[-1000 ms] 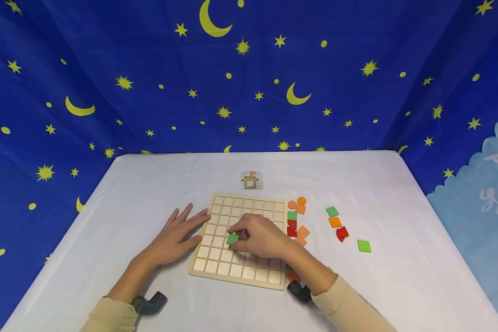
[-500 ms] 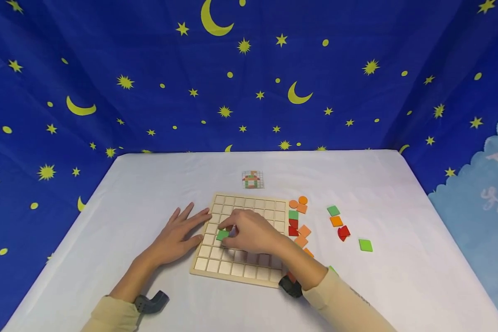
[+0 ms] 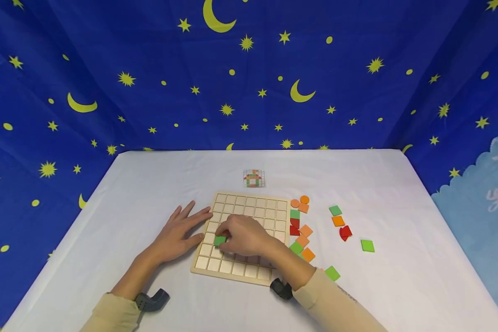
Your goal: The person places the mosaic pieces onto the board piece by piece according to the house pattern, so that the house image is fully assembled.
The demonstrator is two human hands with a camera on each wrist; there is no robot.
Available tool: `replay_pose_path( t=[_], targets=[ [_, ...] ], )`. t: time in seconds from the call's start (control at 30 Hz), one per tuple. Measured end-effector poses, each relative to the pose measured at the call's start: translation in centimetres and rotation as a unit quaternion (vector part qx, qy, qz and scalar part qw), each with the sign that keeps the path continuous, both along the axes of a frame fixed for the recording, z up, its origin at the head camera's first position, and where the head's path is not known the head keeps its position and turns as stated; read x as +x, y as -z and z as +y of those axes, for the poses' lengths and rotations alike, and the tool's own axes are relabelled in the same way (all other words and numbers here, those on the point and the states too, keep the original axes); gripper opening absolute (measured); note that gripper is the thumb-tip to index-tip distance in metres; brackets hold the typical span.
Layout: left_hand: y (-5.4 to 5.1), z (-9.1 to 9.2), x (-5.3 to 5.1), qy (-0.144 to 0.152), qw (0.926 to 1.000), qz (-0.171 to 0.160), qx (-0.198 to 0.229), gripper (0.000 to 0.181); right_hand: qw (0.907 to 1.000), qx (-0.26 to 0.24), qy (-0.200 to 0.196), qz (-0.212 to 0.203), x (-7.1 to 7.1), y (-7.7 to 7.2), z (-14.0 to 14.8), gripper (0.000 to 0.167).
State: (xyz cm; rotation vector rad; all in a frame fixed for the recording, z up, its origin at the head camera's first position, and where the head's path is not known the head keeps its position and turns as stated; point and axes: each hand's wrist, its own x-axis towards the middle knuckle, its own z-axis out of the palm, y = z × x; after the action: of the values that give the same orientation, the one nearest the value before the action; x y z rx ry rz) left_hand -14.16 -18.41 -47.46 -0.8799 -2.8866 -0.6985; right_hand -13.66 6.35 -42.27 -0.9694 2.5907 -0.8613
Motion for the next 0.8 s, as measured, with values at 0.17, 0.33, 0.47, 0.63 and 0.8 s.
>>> replay_pose_path(
  t=[0.17,0.33,0.47,0.63,0.8],
  targets=[
    [-0.1,0.0,0.0,-0.001,1.0,-0.005,0.006,0.052,0.9995,0.027,0.011,0.007,-0.1,0.1,-0.4,0.027],
    [-0.1,0.0,-0.1,-0.003,0.9999,-0.007,0.01,0.052,0.9991,0.034,0.011,0.02,-0.3,0.4,-0.3,0.027],
    [-0.1,0.0,-0.2,-0.003,0.9999,-0.003,0.011,0.051,0.9994,0.023,0.009,0.025,-0.5,0.7,-0.3,0.027],
    [0.1,0.0,-0.3,-0.002,1.0,-0.002,0.007,0.051,0.9995,0.011,0.01,0.028,-0.5,1.0,-0.4,0.027],
    [0.2,0.0,-0.2,-0.005,0.9999,-0.011,0.003,0.051,0.9993,0.005,0.012,0.034,-0.4,1.3,-0.6,0.027]
  ],
)
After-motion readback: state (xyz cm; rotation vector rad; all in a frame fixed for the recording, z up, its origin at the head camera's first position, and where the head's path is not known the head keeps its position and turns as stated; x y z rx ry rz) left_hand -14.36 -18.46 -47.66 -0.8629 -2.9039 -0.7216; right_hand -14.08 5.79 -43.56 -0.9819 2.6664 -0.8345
